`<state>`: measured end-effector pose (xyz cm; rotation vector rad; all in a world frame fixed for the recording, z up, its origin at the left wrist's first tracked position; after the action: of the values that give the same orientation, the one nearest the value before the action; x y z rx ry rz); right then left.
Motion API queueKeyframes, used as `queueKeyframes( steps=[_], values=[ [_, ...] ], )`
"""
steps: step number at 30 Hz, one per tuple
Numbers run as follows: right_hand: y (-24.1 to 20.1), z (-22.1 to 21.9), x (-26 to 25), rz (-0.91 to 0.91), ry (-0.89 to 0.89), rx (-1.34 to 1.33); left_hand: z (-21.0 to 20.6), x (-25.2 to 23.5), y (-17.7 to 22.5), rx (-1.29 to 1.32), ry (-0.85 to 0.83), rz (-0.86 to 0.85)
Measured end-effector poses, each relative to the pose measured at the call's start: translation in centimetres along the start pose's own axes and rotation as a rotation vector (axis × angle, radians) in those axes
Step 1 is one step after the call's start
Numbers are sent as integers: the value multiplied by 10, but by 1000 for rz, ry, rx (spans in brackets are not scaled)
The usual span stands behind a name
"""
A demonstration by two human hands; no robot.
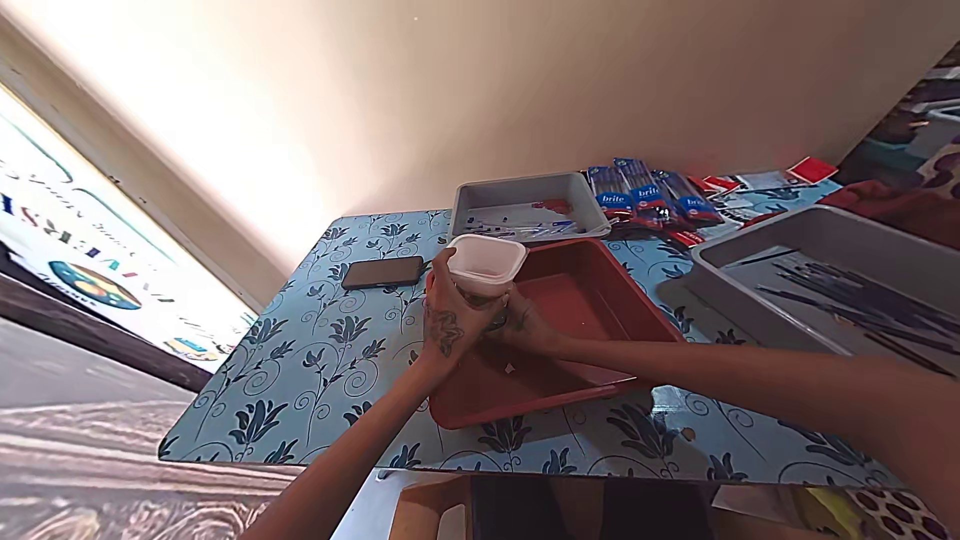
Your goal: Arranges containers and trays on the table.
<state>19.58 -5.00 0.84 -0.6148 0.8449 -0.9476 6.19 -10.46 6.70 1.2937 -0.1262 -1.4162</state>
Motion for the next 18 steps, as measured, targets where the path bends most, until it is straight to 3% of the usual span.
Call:
queueKeyframes(
  steps=[4, 7, 10, 12, 15, 16, 18],
  values=[
    [-2, -3, 0, 6, -88, -29, -3, -1, 3, 1, 14, -20],
    [-2, 11, 5, -72, -257, 48, -5, -3, 1, 20, 19, 0],
    [-17, 51, 16, -132, -446, 268, 2, -2, -2, 30, 4, 28],
    [-38, 88, 7, -92, -422, 337, 15, 3, -11, 50, 32, 12],
    [-50, 144, -55, 124, -141, 419, 41, 8, -37, 101, 173, -139],
    [-41, 154, -86, 195, -116, 509, 47, 7, -48, 92, 220, -177],
    [-2, 155, -148, 278, -234, 709, 48, 3, -74, 82, 276, -211]
  ],
)
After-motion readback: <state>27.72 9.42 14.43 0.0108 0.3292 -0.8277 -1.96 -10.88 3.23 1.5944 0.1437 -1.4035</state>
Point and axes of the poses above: each hand's wrist, its own x-axis away from the middle knuckle, its own z-axis out of the back of the hand, y = z × x, the point moved 7 cm from there along -x, towards the middle knuckle, and after that the axes turned 13 degrees about y, right-handed, at the moved point
